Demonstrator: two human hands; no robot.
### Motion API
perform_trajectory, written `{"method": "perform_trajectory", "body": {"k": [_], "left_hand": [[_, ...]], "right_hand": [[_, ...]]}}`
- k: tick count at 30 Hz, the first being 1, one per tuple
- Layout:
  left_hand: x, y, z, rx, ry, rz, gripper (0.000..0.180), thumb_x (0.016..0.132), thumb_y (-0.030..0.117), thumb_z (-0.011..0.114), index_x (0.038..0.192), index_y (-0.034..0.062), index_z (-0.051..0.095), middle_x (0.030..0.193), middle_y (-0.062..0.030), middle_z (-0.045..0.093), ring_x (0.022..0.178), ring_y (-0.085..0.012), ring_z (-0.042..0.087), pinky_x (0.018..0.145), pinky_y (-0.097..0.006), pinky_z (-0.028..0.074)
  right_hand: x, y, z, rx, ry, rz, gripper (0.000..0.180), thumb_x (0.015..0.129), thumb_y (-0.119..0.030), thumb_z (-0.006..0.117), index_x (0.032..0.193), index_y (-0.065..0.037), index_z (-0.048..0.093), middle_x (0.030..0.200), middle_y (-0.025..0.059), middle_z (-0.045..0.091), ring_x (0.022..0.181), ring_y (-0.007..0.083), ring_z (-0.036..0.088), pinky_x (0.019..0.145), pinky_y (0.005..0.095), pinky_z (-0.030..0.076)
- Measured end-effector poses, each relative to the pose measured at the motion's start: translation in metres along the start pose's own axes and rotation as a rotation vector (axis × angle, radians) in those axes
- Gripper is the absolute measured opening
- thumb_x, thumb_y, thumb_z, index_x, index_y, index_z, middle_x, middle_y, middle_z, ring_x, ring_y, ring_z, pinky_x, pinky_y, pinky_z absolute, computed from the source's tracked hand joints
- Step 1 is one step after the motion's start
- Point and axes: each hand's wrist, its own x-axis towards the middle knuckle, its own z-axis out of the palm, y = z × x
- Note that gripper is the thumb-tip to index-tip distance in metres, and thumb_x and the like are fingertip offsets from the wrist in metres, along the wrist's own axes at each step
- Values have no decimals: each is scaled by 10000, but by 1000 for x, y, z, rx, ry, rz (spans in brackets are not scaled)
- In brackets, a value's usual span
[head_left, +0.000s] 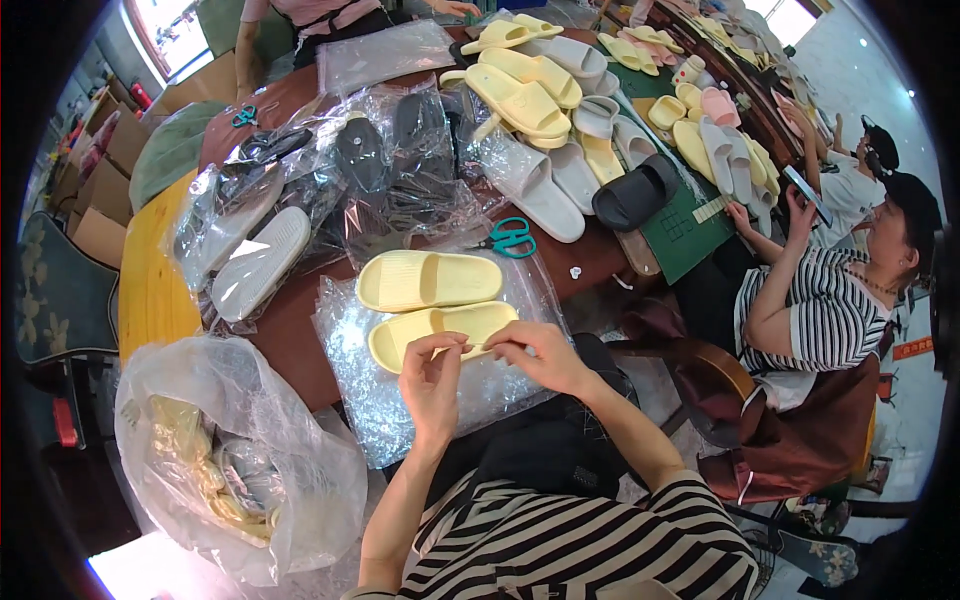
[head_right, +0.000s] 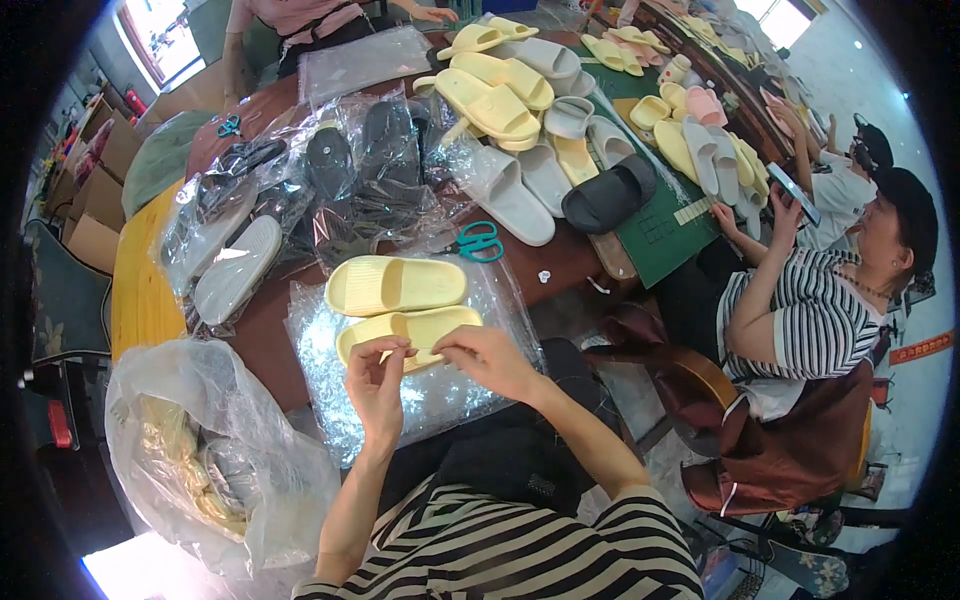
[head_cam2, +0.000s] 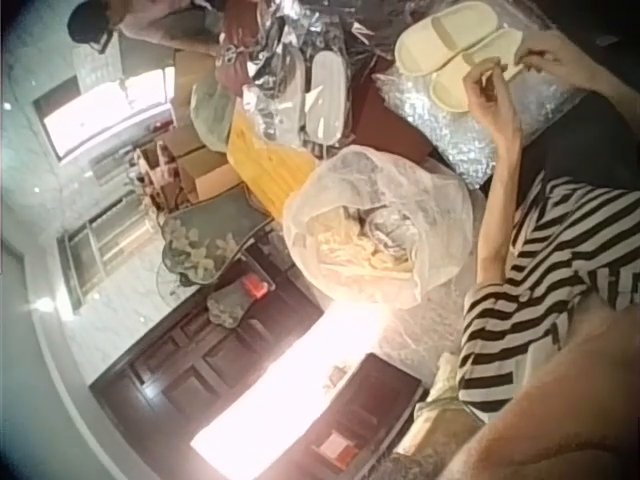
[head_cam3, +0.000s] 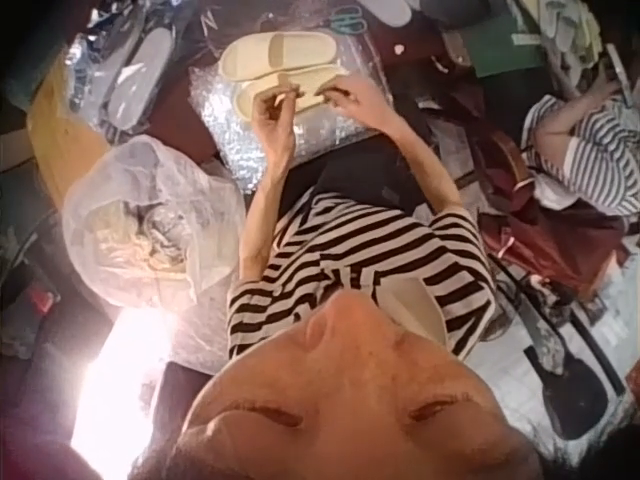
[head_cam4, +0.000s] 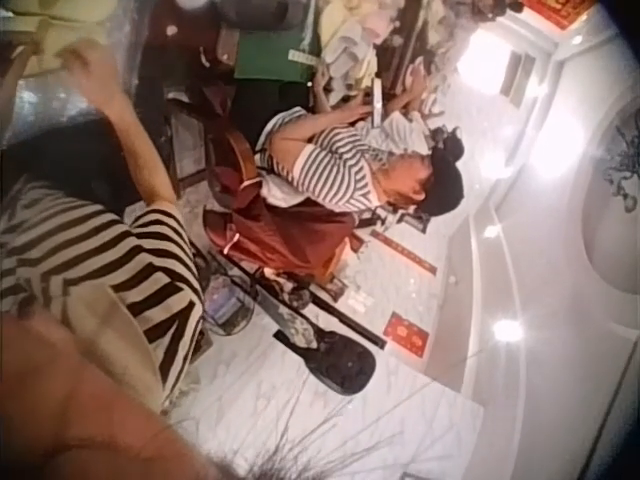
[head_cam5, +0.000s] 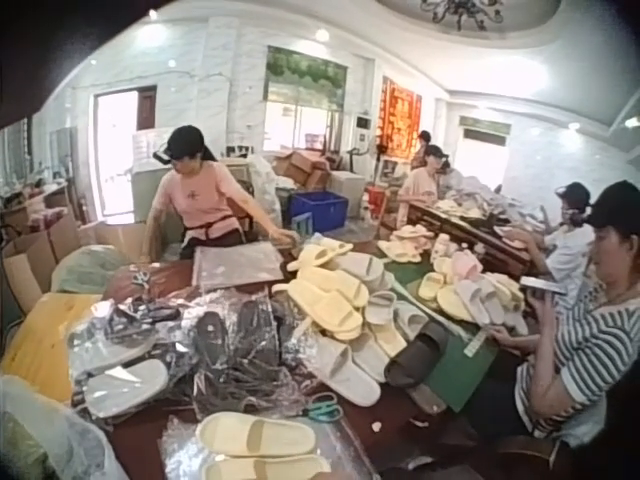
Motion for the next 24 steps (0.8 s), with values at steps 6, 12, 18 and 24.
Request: {"method": "perform_trajectory", "body": {"k": [6,12,18,24], "left_hand": [[-10,-9,-31,445,-134,47,375,869,-53,654,1233,0,581,1157,-145,668,1061,-250,652,915,-361,531],[-6,-25,-118,763,186,81,281,870,-28,616,1145,23,645,1175,-148,646,1127,-324,583,975,-395,460],[53,-28,-154,1057,261,252,338,867,-3,611,1203,33,613,1284,-125,589,1237,-350,496,1054,-448,392],[79,-70,-170,1495,77,349,463,936,190,595,1383,84,532,1507,-87,433,1431,-367,306,1158,-590,227]], "right_hand": [[-60,36,-42,17,417,207,146,954,-61,602,1057,11,677,829,80,711,749,97,653,669,259,517],[-202,138,-70,-319,425,633,108,938,-89,607,916,9,648,726,92,708,639,147,675,605,283,515],[-278,195,-17,-276,325,803,138,883,-98,636,878,35,671,679,130,694,592,180,680,577,317,538],[-245,151,-36,-805,-155,729,243,813,-274,736,975,-94,756,940,173,698,924,367,681,796,455,541]]}}
